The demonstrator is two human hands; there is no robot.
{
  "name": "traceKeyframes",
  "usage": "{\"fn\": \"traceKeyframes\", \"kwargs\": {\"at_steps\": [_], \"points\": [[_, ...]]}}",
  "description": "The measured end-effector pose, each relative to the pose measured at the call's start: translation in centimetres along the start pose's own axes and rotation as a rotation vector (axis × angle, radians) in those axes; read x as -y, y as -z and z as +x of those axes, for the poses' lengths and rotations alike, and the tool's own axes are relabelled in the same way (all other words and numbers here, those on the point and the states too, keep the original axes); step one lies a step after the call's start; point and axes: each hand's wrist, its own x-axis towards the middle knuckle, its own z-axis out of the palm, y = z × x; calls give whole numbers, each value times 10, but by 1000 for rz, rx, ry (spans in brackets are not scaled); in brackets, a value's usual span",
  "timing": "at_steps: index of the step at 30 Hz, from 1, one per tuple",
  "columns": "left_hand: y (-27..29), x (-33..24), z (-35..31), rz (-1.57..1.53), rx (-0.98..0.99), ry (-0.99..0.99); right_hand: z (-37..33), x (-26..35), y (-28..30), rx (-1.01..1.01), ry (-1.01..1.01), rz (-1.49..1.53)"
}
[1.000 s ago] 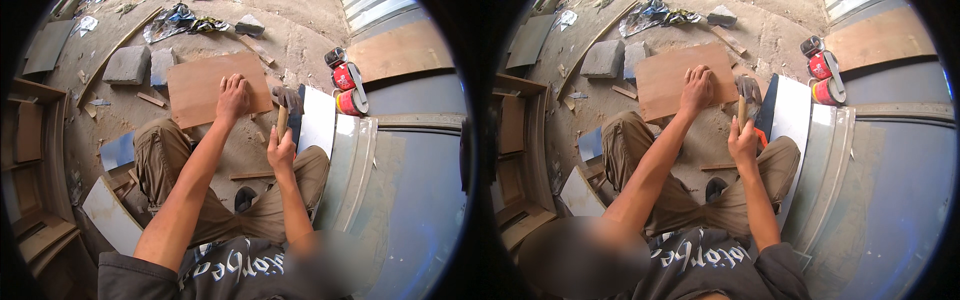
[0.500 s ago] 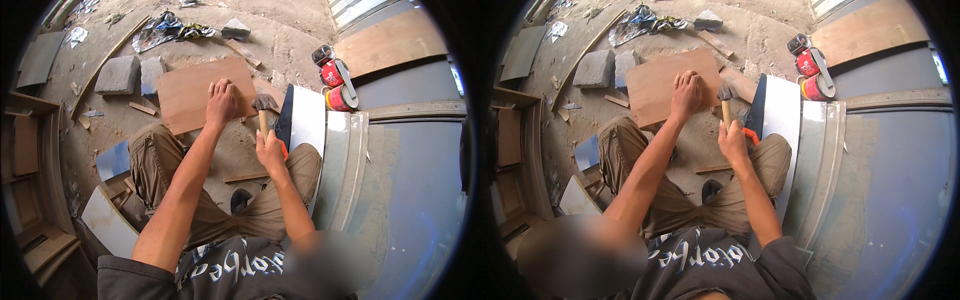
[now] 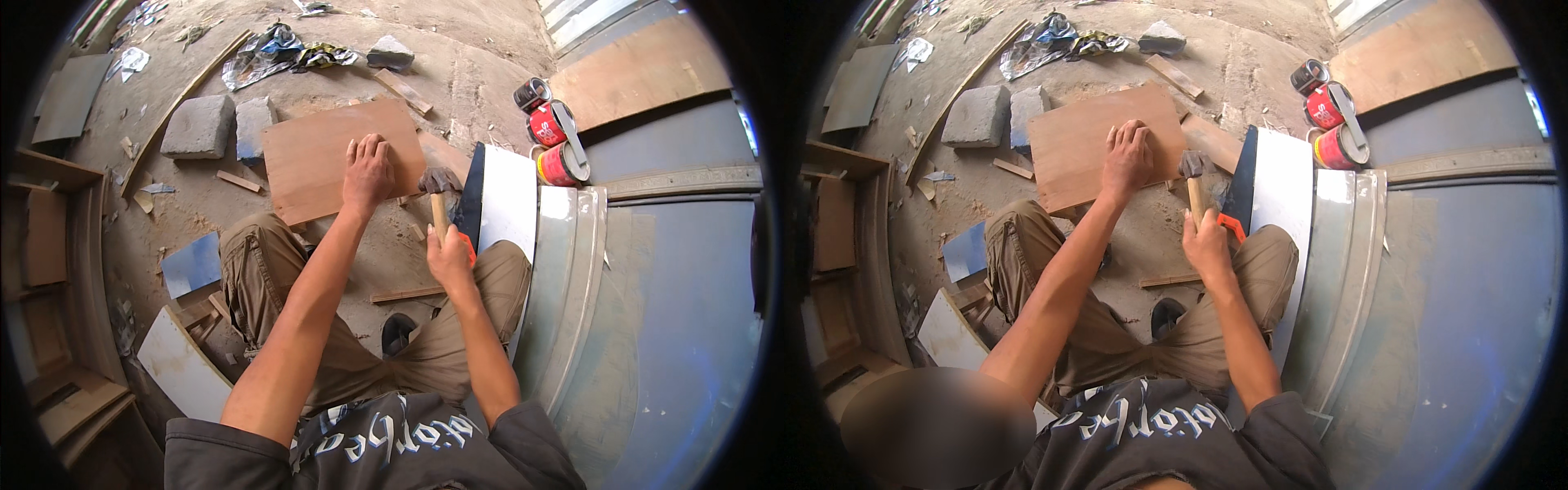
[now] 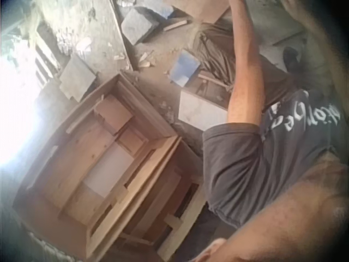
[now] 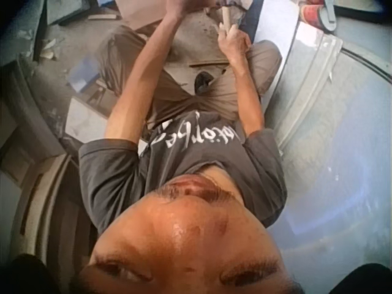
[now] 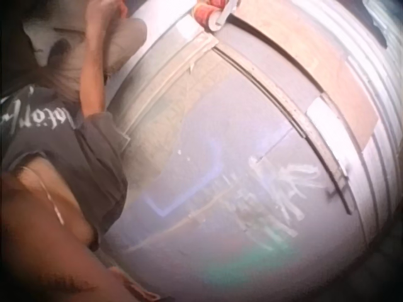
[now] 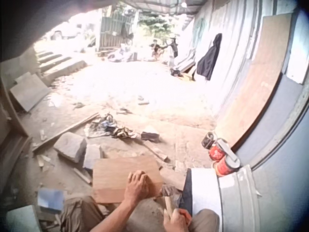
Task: The person assembles a small wooden stool by attaching legs to a seat using a hammer and nails. They repeatedly position the legs, hammer nails into the joints, and flip the stool to work on different sides.
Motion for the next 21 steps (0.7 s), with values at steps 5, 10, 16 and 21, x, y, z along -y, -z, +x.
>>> {"fn": "traceKeyframes", "kwargs": {"at_steps": [5, 10, 16, 21], "points": [[3, -4, 5, -27, -11, 5, 33, -12, 55, 170, 101, 0], [3, 6, 1, -14, -28, 10, 83, -45, 100, 473, 613, -405], [2, 8, 0, 30, 12, -66, 104, -133, 32, 591, 976, -911], [26, 39, -3, -127, 318, -359, 89, -192, -32, 361, 938, -637]]}}
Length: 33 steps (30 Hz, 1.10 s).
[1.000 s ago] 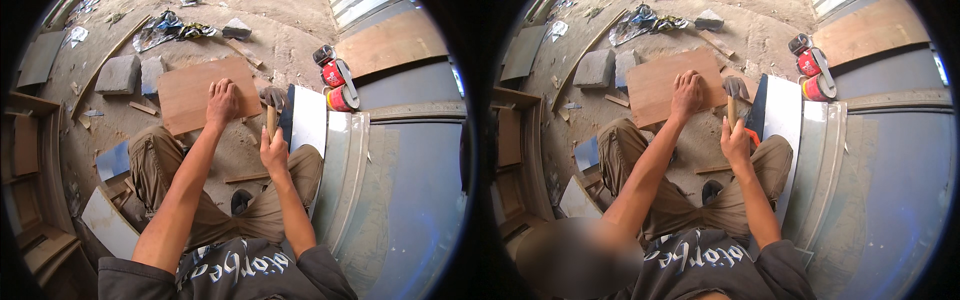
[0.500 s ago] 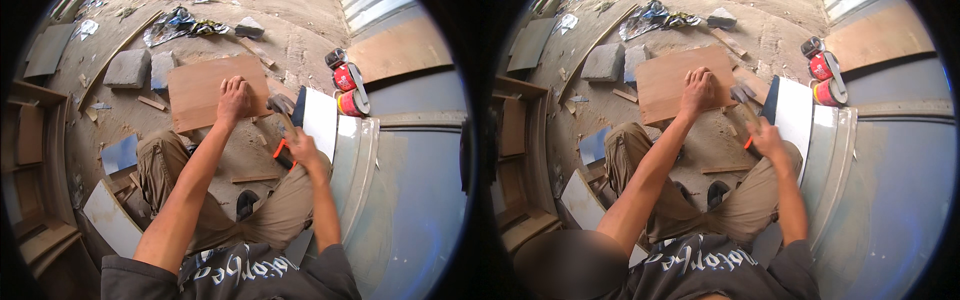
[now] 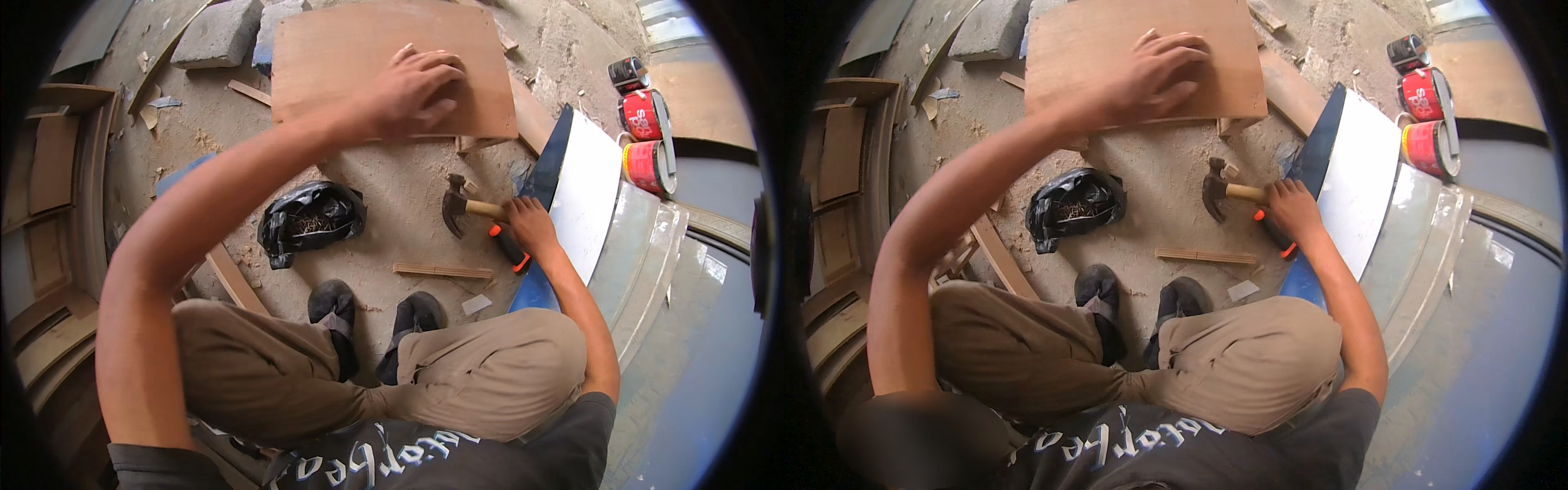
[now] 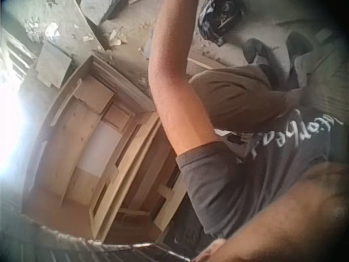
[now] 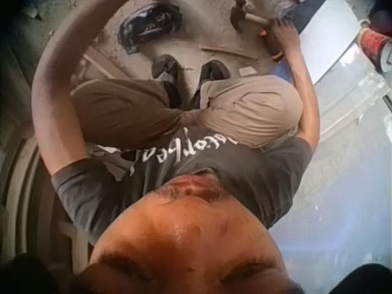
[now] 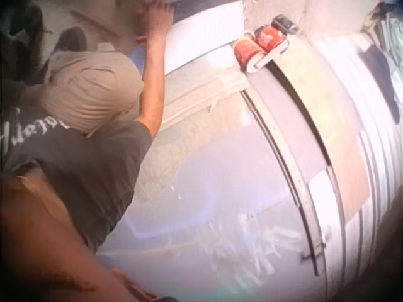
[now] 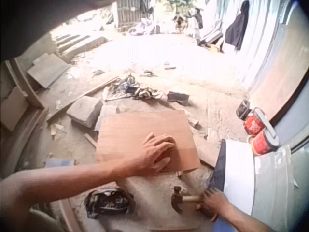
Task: The person assembles a small wooden stool by attaching legs to a seat using a hammer and nails. They repeatedly position the legs, hammer nails into the joints, and flip the stool to work on different sides.
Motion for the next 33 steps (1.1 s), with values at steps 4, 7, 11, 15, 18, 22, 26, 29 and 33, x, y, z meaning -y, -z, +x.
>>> {"fn": "traceKeyframes", "kwargs": {"at_steps": [4, 7, 11, 15, 18, 22, 26, 29, 33], "points": [[66, 30, -71, -52, 21, -62, 41, 26, 7, -319, -211, 232], [96, 38, -136, 96, -483, 139, 85, 28, 18, -619, -346, 524], [60, 71, -225, -452, -767, 871, 129, 0, -22, -656, -334, 816], [-19, 67, -258, -892, -735, 1045, 165, 30, -10, -764, -243, 1022], [-41, 36, -209, -687, -575, 808, 159, 27, -6, -837, -374, 907], [2, 52, -187, -761, -690, 740, 182, 62, 54, -1040, -363, 1013], [37, 79, -172, -726, -824, 788, 183, 66, 93, -862, -573, 1272], [64, 65, -163, -698, -737, 765, 166, 74, 124, -775, -667, 1389], [71, 42, -161, -958, -804, 921, 146, 64, 133, -581, -640, 1533]]}}
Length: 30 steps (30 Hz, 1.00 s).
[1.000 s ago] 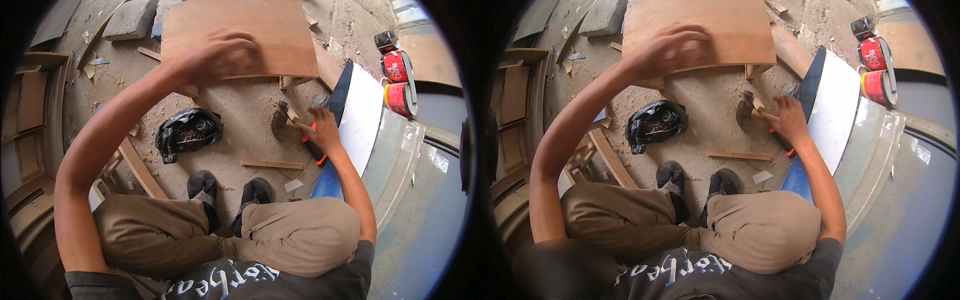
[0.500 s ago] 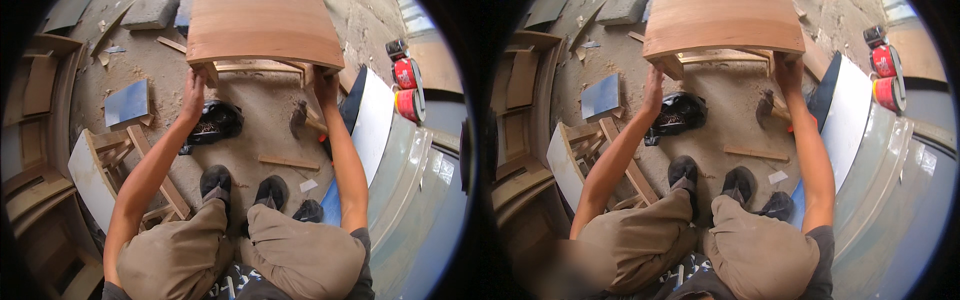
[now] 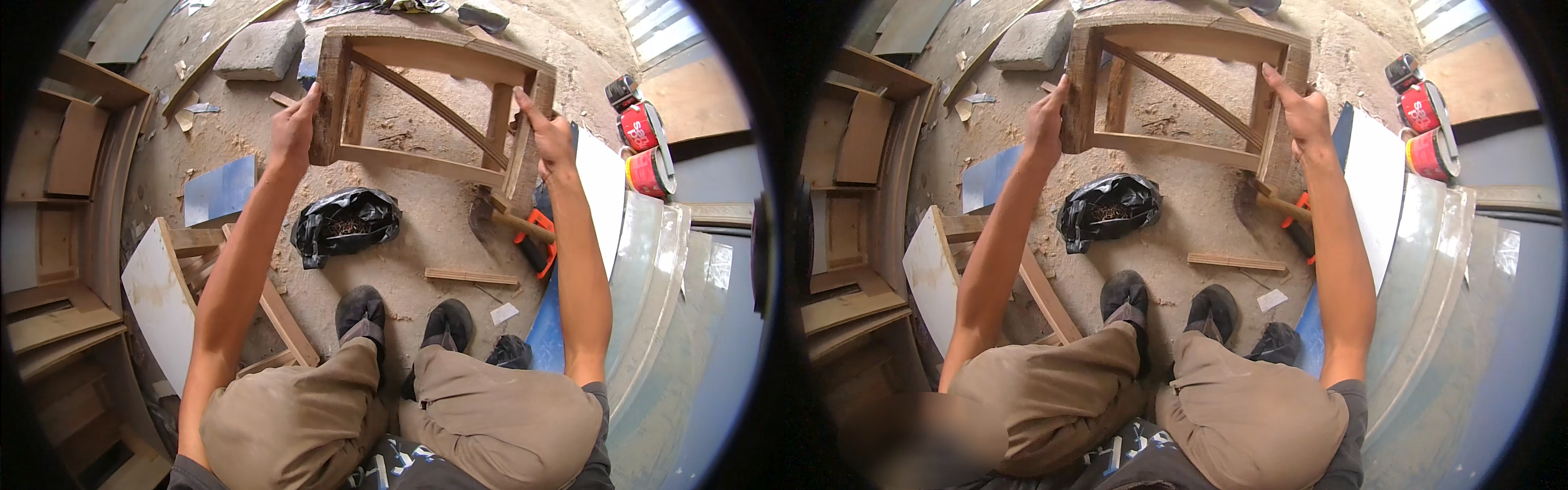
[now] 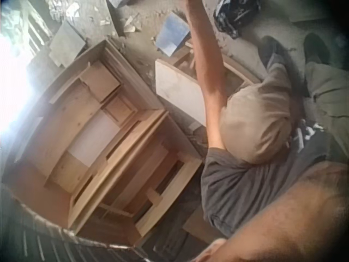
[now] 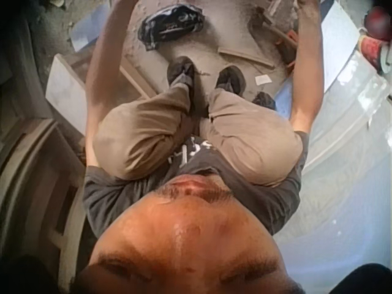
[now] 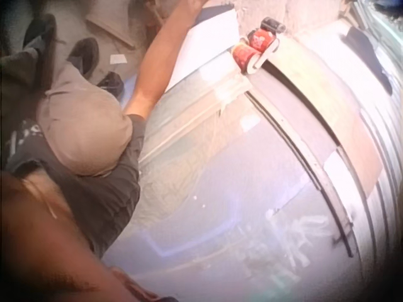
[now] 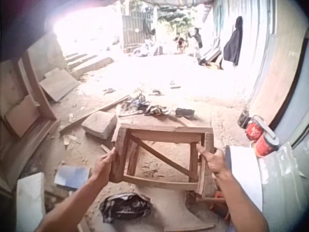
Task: The person assembles a small wooden stool by attaching legs to a seat using a hammer and nails. They repeatedly position the legs, hammer nails into the joints, and flip the stool to work on different sides.
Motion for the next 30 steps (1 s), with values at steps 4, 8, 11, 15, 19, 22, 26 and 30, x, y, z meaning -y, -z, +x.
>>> {"fn": "traceKeyframes", "kwargs": {"at_steps": [4, 8, 11, 15, 19, 22, 26, 30], "points": [[-21, 2, -12, 23, -23, 7, 9, -38, 10, 40, 139, -110], [-18, -6, -16, 370, 114, -19, 8, -48, 6, -103, 75, -228], [-10, 3, -8, 452, 173, 23, 7, -57, 6, -57, 63, -235], [-11, 5, -9, 445, 214, 50, -2, -49, 7, -51, 57, -276], [-5, 15, -18, 456, 219, -5, -16, -55, 4, -54, 123, -208], [-10, 17, -20, 351, 228, 19, -8, -62, 8, -74, 142, -201], [-8, 8, -29, 364, 243, 9, -20, -55, 2, -96, 128, -206], [-13, 5, -32, 374, 209, 31, -15, -58, 10, -83, 234, -243]]}}
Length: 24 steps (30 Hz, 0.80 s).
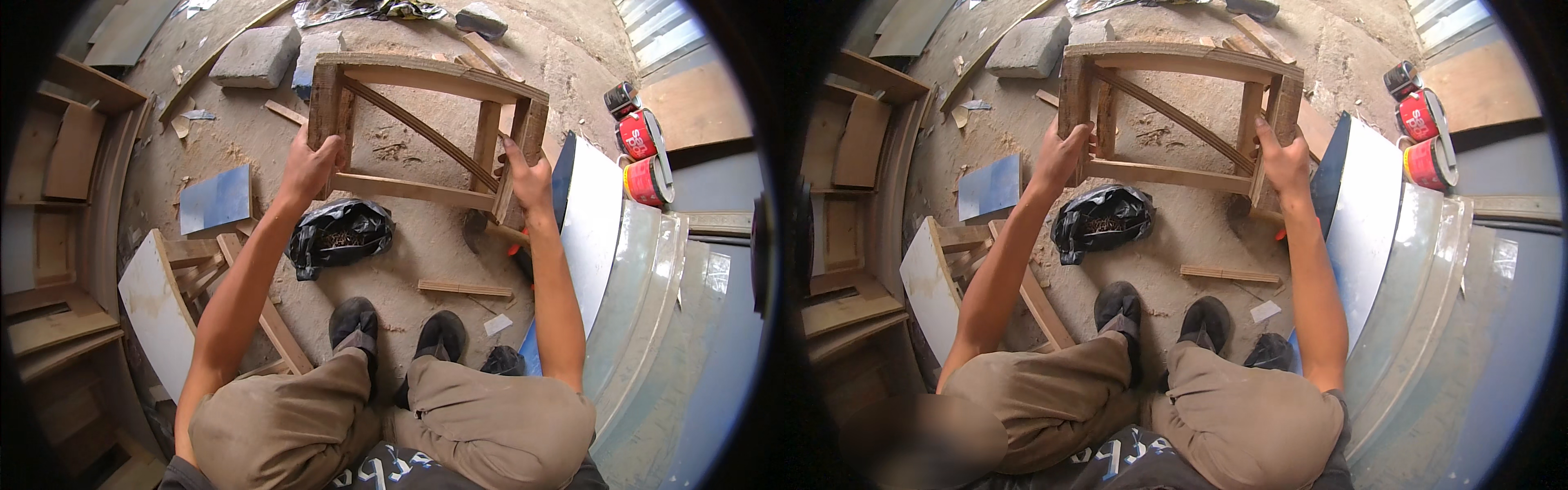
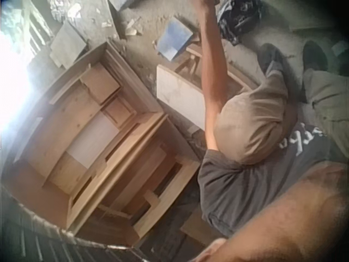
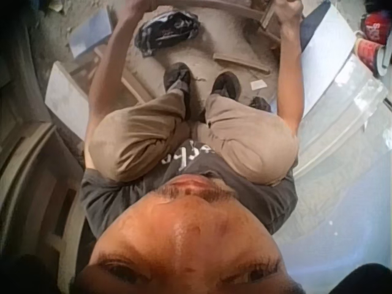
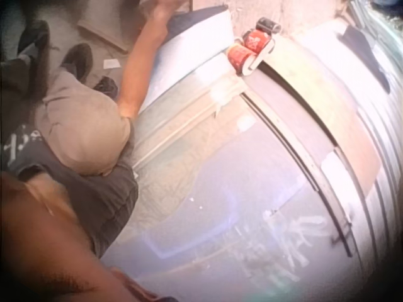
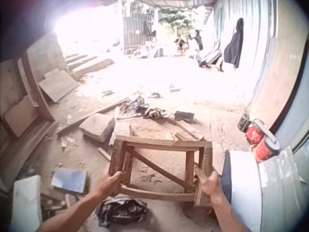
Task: The person assembles a small wooden stool by attaching legs to a seat using a hammer and nails. They repeatedly position the legs, hammer nails into the joints, and flip the stool to work on different sides.
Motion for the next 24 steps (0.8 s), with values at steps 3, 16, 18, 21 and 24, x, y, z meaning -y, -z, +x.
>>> {"fn": "traceKeyframes", "kwargs": {"at_steps": [3, 16, 18, 21, 24], "points": [[6, -3, 2, -9, -1, 50, 0, 0, -4, 14, -48, -21], [33, 60, 60, -3, -148, -273, -14, -55, -67, -162, 355, -55], [30, 51, 50, -35, -192, -127, -50, -35, -97, -135, 227, -24], [4, 17, 17, -167, -333, -80, -78, -37, -118, -115, 296, -45], [-48, 14, -37, -355, -289, -204, -99, -30, -133, -78, 502, -273]]}}
